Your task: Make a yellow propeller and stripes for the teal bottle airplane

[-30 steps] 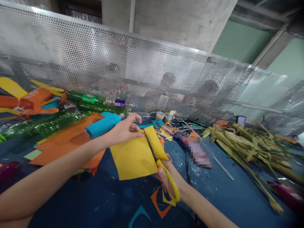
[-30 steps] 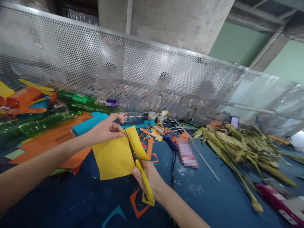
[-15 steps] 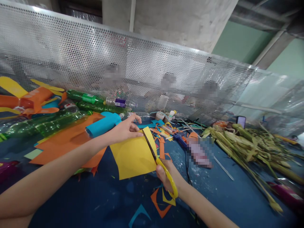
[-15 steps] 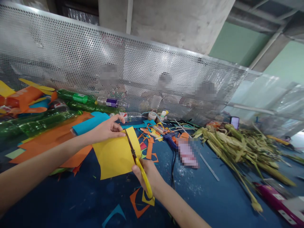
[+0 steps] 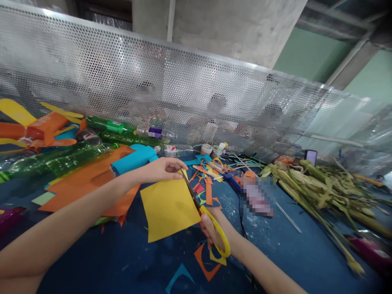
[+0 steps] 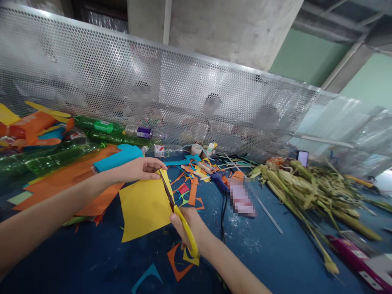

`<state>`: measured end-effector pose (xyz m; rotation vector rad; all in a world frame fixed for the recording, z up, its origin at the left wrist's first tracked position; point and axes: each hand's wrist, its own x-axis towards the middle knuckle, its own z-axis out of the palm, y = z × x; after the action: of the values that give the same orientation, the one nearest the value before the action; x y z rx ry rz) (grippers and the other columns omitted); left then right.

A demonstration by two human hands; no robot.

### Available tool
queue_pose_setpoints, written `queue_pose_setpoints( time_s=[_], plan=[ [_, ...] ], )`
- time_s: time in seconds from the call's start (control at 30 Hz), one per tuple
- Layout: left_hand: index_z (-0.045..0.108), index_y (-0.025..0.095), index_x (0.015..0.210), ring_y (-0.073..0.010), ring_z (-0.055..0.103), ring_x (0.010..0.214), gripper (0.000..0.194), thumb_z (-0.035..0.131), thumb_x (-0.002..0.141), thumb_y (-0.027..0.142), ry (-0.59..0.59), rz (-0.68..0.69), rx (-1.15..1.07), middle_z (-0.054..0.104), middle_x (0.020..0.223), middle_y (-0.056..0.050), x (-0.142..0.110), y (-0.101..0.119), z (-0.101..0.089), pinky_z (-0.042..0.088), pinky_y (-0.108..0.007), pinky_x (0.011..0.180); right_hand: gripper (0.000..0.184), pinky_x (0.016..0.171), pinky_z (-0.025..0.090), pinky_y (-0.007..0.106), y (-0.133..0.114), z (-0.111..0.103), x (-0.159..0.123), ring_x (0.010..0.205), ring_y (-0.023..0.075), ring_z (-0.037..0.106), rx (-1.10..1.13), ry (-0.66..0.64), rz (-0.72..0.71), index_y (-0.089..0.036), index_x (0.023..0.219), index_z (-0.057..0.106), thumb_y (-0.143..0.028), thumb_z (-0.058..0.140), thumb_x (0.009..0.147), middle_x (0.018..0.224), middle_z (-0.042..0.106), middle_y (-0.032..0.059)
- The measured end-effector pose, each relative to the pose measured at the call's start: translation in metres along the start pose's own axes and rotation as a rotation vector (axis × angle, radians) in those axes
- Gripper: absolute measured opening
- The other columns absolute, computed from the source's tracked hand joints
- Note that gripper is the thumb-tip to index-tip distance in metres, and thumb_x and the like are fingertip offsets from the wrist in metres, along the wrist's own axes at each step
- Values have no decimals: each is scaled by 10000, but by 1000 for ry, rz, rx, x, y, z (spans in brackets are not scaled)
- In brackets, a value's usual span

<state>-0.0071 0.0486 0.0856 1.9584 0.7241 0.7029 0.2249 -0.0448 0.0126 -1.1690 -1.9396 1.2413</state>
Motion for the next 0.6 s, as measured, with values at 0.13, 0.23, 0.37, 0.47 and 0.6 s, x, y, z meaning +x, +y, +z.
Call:
queue_pose_setpoints(
  time_s=[0.13,0.23,0.37,0.47,0.6],
  plan=[
    [587,184,1006,-143,597,817,269,640,758,275,-44,-40,-77,658,905,-32,0,-1,-3,444,-257,721,518,399,449,211,4,-1,-2,373,72,437,24,-56,-80,-185,674,414,-664,275,815,519,415,-43],
    [614,181,958,-141,610,815,230,654,746,259,-54,-71,-111,674,887,-26,-1,-1,-3,449,-250,724,543,454,444,220,2,-3,-3,462,105,516,-36,-86,-160,-183,650,414,-654,216,836,561,474,-2],
    [633,177,932,-126,618,765,204,660,739,235,-64,-97,-118,681,840,-13,-1,3,-3,455,-227,682,548,488,429,230,-4,-5,-3,503,117,518,-84,-101,-233,-183,651,426,-632,188,854,572,505,17],
    [637,180,933,-132,624,771,196,655,747,240,-90,-96,-105,684,828,-11,-2,5,-2,459,-227,684,541,480,417,229,-3,-5,-3,496,117,509,-92,-93,-247,-183,656,435,-625,197,858,565,516,18],
    [632,194,949,-152,627,840,213,656,752,271,-129,-73,-92,687,885,-22,-1,1,1,465,-245,728,543,472,421,233,1,-3,-3,486,124,516,-71,-81,-218,-185,664,449,-631,204,853,559,528,18]
  ],
)
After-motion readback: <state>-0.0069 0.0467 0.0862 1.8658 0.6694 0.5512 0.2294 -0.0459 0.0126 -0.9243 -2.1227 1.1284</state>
